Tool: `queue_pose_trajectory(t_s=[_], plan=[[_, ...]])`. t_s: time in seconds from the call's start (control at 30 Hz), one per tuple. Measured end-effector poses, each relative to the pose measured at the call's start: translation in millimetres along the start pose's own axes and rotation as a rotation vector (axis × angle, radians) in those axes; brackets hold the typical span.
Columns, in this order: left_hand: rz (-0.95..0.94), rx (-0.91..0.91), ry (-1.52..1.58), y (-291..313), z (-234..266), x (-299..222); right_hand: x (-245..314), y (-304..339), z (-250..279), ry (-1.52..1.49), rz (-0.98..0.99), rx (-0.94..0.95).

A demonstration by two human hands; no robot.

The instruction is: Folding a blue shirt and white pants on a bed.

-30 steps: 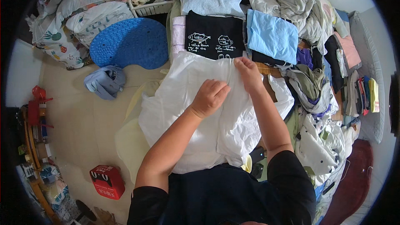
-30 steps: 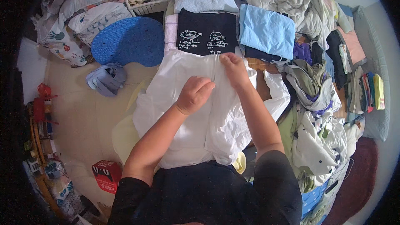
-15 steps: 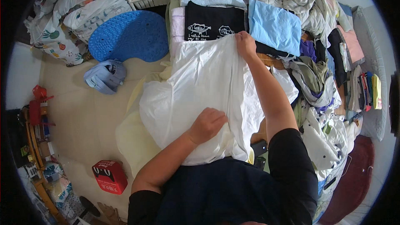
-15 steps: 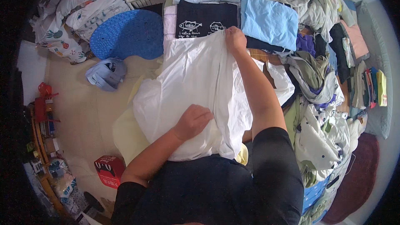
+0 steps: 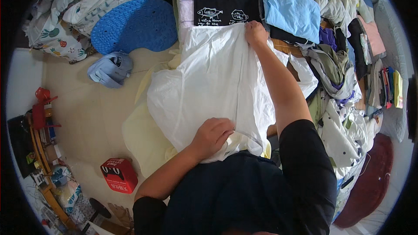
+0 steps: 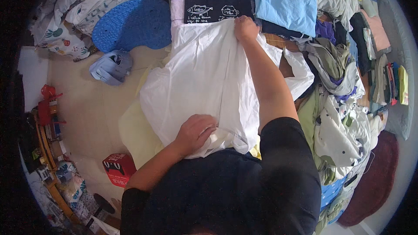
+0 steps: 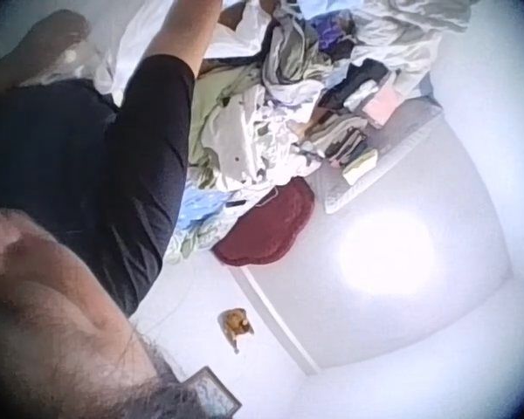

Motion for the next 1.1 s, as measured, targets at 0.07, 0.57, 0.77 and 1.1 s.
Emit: queue_pose_trajectory(t_s=[0.07, 0.57, 0.77, 1.1], plan=[[0.378, -0.051, 0.150, 5, 1, 5, -3, 13, 8, 0.056, 0.019, -0.033], [0.199, 0.110, -0.128, 12, 23, -35, -69, 273, 111, -0.226, 0.276, 0.800], [0.508, 0.487, 0.123, 34, 36, -41, -79, 272, 106, 0.301, 0.439, 1.112], [0.592, 0.092, -0.274, 119, 99, -48, -115, 298, 194, 0.128, 0.413, 0.823]])
Point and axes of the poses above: each hand's wrist, its own y-axis away from the middle knuckle, its own z-axis out of the back of the hand, x = y × z, the point moved 2 cm from there along -y, towards the middle knuckle, and after that the axes turned 13 degrees about -z, right-handed, at the moved point
